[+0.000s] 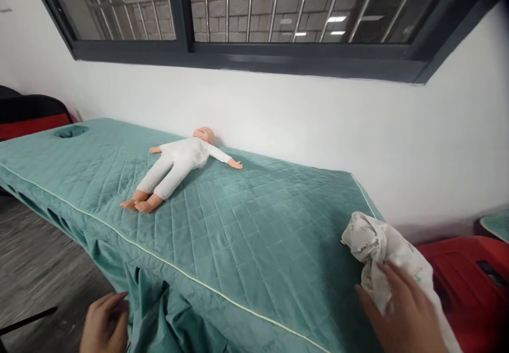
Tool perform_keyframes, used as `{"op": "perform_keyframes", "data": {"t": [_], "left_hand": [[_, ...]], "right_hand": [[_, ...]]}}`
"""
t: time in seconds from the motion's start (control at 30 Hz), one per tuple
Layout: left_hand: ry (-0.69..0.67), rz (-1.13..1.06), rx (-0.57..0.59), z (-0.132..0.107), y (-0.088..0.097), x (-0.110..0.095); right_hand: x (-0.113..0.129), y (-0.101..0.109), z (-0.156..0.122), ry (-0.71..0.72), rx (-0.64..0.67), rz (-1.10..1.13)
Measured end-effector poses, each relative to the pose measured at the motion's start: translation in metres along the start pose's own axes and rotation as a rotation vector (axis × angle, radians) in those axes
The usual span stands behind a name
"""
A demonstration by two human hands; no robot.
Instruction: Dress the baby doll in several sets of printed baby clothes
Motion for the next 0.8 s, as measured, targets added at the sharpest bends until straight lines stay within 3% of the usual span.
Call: {"op": "perform_keyframes", "data": {"t": [0.1,0.2,0.3,0.4,0.5,0.57,0.67,0.73,0.8], "left_hand": [[-0.282,-0.209,-0.050,0.006,-0.028,-0.067],[-0.495,-0.440,0.145,0.021,-0.064,-0.144],[-0.466,-0.591,0.355,0.043,-0.105,-0.198],[-0.392,-0.718,0.543,0.062,-0.143,-0.232],[-0.393,-0.874,0.728,0.070,-0.166,-0.254],[-0.396,-0.954,0.750,0.073,-0.172,-0.260],[-0.304,-1.004,0.518,0.082,-0.170,-0.251],[-0.195,-0.984,0.312,0.088,-0.167,-0.239],[-0.122,-0.969,0.191,0.092,-0.167,-0.230]], "right_hand": [[-0.023,0.008,0.030,-0.106,-0.080,-0.329],[-0.035,0.010,0.055,-0.295,0.058,-0.429],[-0.026,0.001,0.074,-0.324,0.175,-0.308],[0.015,-0.013,0.081,-0.180,0.132,-0.053],[0.076,-0.031,0.076,-0.084,0.220,0.223],[0.120,-0.037,0.074,-0.050,0.297,0.366],[0.170,-0.040,0.076,-0.019,0.485,0.538],[0.186,-0.041,0.084,-0.035,0.573,0.618],[0.188,-0.046,0.096,-0.047,0.681,0.653]]}}
Point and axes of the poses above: each hand's wrist, its own z-axis towards the middle knuckle, its own y-axis out of the back of the hand, x = y × z, the point moved 4 cm from there along z, towards the middle knuckle, and after that the axes turned 11 degrees about -y, right-handed, at the moved point
